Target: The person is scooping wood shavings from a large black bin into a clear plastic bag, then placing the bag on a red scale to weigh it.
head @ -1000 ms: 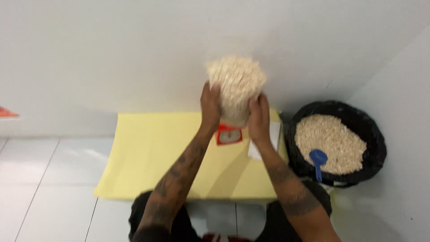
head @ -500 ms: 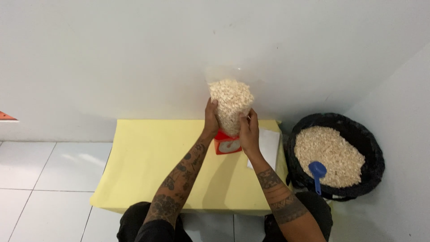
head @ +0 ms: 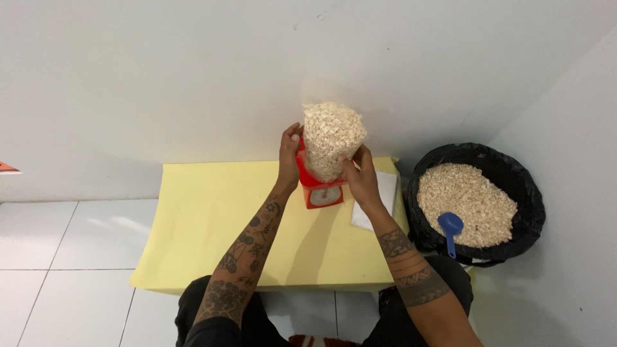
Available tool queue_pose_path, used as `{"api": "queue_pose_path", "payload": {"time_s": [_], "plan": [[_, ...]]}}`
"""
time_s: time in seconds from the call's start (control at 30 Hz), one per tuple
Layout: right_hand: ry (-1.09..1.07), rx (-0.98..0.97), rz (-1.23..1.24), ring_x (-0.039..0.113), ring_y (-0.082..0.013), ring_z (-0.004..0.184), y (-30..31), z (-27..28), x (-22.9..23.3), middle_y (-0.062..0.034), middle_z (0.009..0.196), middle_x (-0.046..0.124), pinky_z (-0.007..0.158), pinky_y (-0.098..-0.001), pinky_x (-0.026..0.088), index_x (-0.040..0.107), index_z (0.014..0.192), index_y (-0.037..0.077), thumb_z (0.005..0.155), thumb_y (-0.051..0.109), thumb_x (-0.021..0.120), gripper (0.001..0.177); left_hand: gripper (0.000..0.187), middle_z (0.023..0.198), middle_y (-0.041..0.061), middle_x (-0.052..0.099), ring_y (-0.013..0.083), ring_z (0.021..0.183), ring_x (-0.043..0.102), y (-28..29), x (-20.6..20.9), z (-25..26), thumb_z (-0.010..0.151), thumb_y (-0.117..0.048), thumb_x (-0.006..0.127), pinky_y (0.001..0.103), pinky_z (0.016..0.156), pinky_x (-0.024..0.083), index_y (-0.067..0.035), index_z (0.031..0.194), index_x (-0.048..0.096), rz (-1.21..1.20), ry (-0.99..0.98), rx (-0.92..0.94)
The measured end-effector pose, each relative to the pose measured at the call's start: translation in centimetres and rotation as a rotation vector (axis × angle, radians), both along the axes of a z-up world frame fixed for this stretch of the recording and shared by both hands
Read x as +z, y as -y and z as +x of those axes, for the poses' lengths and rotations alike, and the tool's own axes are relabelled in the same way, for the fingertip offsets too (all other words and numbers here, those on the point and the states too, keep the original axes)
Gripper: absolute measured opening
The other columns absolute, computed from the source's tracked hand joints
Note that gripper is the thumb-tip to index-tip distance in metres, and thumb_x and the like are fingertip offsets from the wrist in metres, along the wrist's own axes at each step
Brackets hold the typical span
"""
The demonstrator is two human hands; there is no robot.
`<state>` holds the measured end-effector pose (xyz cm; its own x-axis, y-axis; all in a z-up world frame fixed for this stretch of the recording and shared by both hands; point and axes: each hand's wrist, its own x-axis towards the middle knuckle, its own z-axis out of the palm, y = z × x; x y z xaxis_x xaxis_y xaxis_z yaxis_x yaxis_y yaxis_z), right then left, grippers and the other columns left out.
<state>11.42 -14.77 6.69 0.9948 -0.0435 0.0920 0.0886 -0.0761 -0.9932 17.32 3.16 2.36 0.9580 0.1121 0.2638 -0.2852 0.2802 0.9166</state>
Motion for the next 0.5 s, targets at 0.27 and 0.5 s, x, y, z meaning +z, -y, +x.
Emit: {"api": "queue_pose_path", "payload": {"time_s": [0.27,0.5], "plan": [[0.075,0.039,0.068,0.035,-0.0540,0.144,0.3,0.3,-0.4,-0.0354,0.151,0.040,0.115,-0.0659,0.032,0.027,0.155,-0.002,0.101,0.039,0.065,0.078,0.066,0.150,0.026,0.042,0.0433,0.147,0.033,-2.6,0.2,-3.8,0.105,-0.046,0.051,0.058,0.123,0.022,-0.003,0.153,0.033,0.146,0.047,0.079],[0.057,0.080,0.066,0.024,-0.0559,0.148,3.2,0.5,-1.6,-0.0366,0.157,0.029,0.119,-0.0662,0.025,0.020,0.159,-0.001,0.107,0.043,0.046,0.073,0.060,0.141,0.016,0.052,0.0311,0.138,0.048,-5.6,-1.6,-7.1,0.101,-0.046,0.050,0.046,0.111,0.040,-0.008,0.147,0.041,0.144,-0.167,0.168]]}}
